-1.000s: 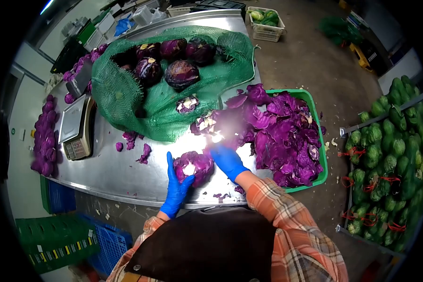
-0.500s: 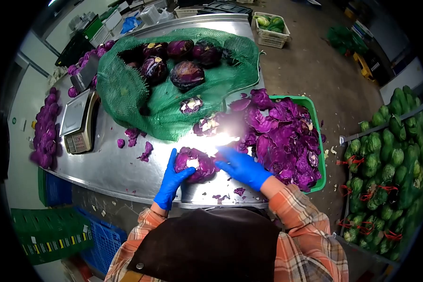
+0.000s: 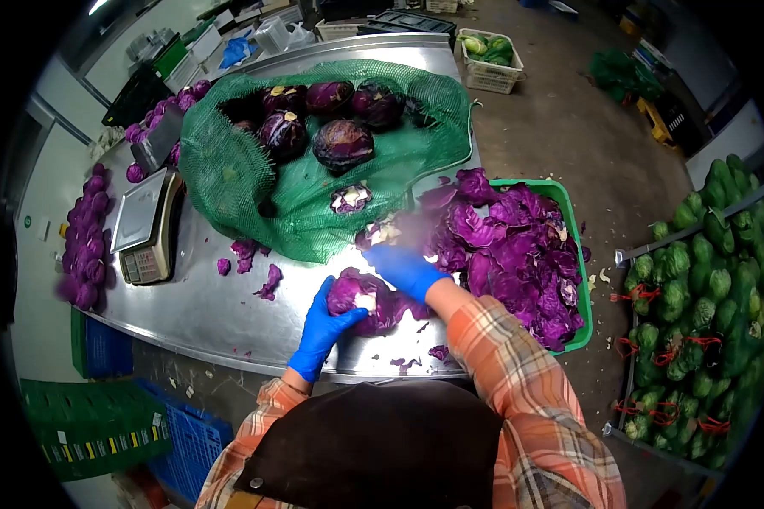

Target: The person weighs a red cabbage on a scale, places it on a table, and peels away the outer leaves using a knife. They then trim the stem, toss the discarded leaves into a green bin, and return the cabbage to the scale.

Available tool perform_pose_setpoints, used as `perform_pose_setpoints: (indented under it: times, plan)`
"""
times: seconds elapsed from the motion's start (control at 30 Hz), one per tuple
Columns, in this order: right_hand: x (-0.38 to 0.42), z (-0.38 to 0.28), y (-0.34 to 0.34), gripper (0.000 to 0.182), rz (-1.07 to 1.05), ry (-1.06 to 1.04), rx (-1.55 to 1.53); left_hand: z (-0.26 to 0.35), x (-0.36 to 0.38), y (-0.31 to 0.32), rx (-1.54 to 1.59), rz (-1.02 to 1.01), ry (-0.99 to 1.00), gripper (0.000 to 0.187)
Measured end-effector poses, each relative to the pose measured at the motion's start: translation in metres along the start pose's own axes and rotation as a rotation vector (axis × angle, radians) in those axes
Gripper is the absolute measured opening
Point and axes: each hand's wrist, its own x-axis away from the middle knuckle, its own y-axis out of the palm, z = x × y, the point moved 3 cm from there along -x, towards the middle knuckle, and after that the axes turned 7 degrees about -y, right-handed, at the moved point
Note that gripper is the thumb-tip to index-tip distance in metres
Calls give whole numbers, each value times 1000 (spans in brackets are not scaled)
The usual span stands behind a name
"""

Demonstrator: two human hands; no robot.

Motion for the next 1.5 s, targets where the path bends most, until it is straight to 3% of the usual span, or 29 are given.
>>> perform_pose_setpoints:
  times: [0.07,0.17,0.2,0.33,0.53,0.73,0.83,0.87,0.97,1.13,1.17,1.23,1.3,1.37,1.4,1.5]
  plan:
    - [7,8,-8,47,-17,-10,-37,4,1,-1,5,0,-22,99]
    - [26,-13,-3,57,4,-51,-202,-3,-7,-9,-21,-58,-24,99]
    - [27,-13,4,52,58,-147,-147,-2,-6,-10,-22,-54,-23,92]
    - [51,-9,-10,39,103,-8,-56,-25,-24,-24,87,-82,-57,72]
    - [83,-18,-29,30,-158,-4,211,-24,-26,-28,160,-191,-27,69]
    - [74,-5,-28,27,-38,-41,285,-29,-34,-34,20,-170,-61,81]
    - [64,8,-42,27,11,129,152,-23,-32,-28,0,-186,-60,88]
    - [61,20,-45,38,-10,242,182,-23,-33,-29,-16,-195,-67,90]
    - [67,27,-52,36,-43,353,243,-21,-33,-35,-80,-237,-12,94]
    - [63,2,-25,58,222,405,-540,-19,-19,-38,-123,-313,30,101]
    - [58,7,-10,64,141,393,-407,-14,-14,-37,-175,-328,55,102]
    - [49,5,19,70,259,200,-120,-7,-5,-37,-283,-359,107,104]
    - [46,3,30,69,121,407,-668,-15,1,-52,-320,-405,85,107]
    - [46,3,43,62,-23,572,-907,-23,10,-69,-314,-435,35,107]
    - [47,-11,43,60,-39,544,-877,-10,21,-70,-369,-391,83,110]
    - [47,-28,57,61,7,348,-816,-17,31,-52,-659,21,247,118]
